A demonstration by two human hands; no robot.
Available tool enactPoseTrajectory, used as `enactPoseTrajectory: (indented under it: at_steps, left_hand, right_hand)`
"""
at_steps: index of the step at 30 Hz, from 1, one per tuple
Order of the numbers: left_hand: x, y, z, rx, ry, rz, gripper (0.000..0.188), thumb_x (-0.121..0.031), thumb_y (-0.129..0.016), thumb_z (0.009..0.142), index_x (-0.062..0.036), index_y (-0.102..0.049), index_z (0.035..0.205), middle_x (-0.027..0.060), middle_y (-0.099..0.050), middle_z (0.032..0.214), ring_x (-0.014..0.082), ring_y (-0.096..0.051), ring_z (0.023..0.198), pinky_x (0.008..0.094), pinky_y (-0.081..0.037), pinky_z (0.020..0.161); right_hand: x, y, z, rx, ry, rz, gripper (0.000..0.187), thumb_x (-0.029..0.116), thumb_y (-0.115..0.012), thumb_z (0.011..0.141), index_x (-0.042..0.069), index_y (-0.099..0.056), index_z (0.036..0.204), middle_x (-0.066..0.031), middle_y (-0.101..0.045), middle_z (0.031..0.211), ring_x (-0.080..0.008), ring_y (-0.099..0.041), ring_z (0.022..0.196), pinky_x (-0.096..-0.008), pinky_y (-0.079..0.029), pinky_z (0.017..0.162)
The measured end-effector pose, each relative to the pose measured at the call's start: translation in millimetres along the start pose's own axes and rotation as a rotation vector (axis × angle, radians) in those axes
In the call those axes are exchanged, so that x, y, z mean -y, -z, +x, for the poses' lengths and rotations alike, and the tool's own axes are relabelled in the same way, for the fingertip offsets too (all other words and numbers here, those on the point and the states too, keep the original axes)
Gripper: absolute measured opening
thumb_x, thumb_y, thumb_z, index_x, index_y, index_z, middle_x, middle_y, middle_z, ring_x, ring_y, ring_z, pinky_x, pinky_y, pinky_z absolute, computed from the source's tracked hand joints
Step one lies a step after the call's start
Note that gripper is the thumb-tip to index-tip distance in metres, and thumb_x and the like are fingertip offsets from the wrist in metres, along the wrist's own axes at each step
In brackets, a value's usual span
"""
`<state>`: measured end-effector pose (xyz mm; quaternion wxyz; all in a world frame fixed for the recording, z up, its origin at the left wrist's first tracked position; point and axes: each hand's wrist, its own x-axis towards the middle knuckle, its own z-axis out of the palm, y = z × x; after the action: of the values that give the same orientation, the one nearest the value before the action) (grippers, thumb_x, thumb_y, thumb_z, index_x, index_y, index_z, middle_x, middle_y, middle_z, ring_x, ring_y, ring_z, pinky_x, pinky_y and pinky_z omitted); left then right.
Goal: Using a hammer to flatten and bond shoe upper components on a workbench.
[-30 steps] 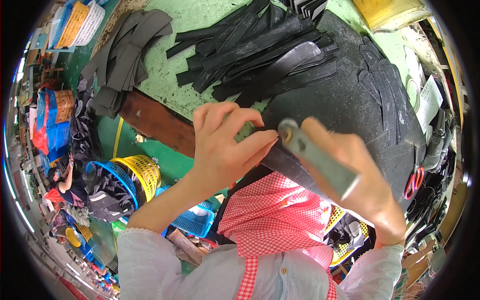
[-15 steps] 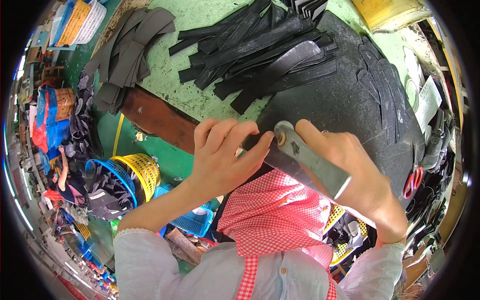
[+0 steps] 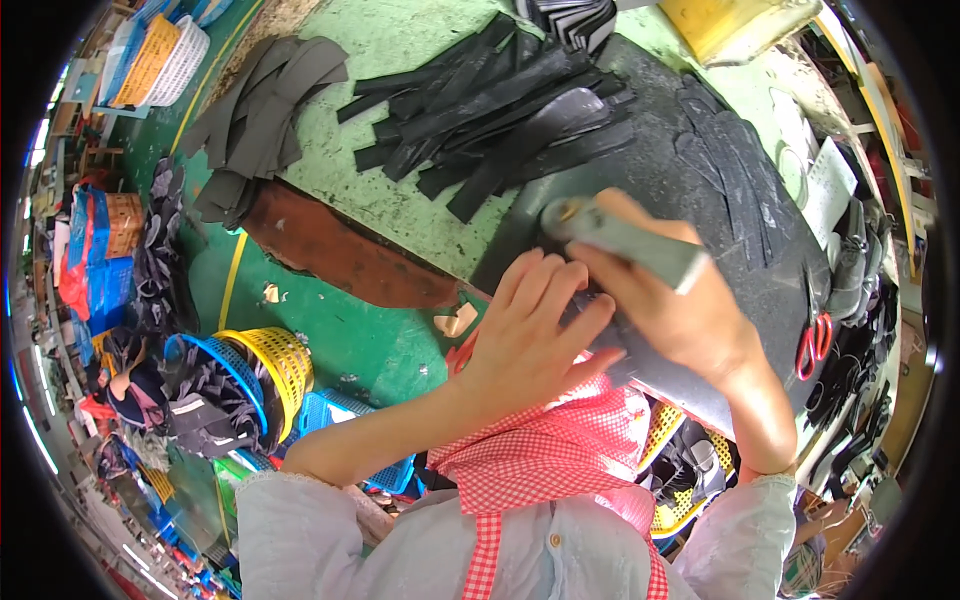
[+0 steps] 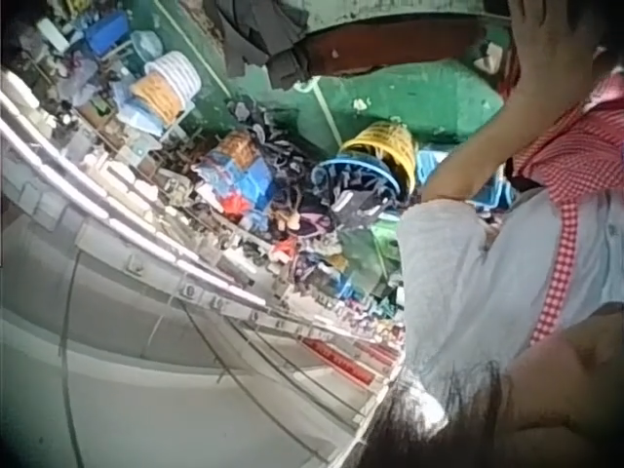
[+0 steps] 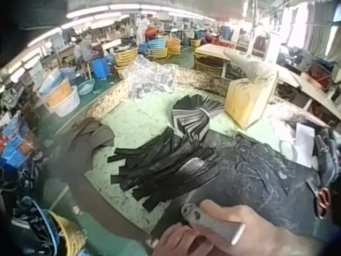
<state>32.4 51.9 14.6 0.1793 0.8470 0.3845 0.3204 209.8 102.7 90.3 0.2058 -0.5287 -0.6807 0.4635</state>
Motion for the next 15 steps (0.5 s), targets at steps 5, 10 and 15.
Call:
enactPoseTrajectory:
  at_steps: [5, 10, 15]
  left_hand:
    - [22.7, 0.6, -1.2, 0.054, 0.004, -0.13, 0.039, -0.012, -0.084, 0.072, -0.0108, -0.066, 0.107, 0.0092, -0.057, 0.116, 0.0373, -0.055, 0.12, 0.0522, -0.045, 0.103]
    - [0.0, 11.7, 12.2, 0.022, 0.226, 0.201, 0.061, -0.009, -0.075, 0.072, -0.0138, -0.065, 0.131, 0.0137, -0.055, 0.126, 0.0358, -0.052, 0.12, 0.0516, -0.039, 0.105]
    - [-4.8, -1.1, 19.5, 0.136, 0.039, 0.036, 0.039, -0.002, -0.071, 0.078, -0.014, -0.07, 0.114, 0.0096, -0.061, 0.115, 0.0335, -0.056, 0.11, 0.0467, -0.044, 0.094]
  right_hand:
    - [-16.1, 34.9, -46.4, -0.235, -0.199, 0.016, 0.02, 0.003, -0.069, 0.101, -0.002, -0.063, 0.119, -0.0072, -0.069, 0.084, -0.0072, -0.063, 0.071, -0.0284, -0.052, 0.062]
    - [-54.0, 24.6, -81.3, -0.317, -0.202, 0.24, 0.03, 0.002, -0.068, 0.102, -0.002, -0.058, 0.13, -0.0078, -0.076, 0.098, -0.008, -0.068, 0.077, -0.0235, -0.054, 0.065]
    - [-39.4, 29.8, -89.9, -0.284, -0.355, 0.303, 0.045, 0.002, -0.069, 0.1, 0.001, -0.053, 0.142, -0.012, -0.076, 0.117, -0.0094, -0.072, 0.093, -0.0258, -0.059, 0.067]
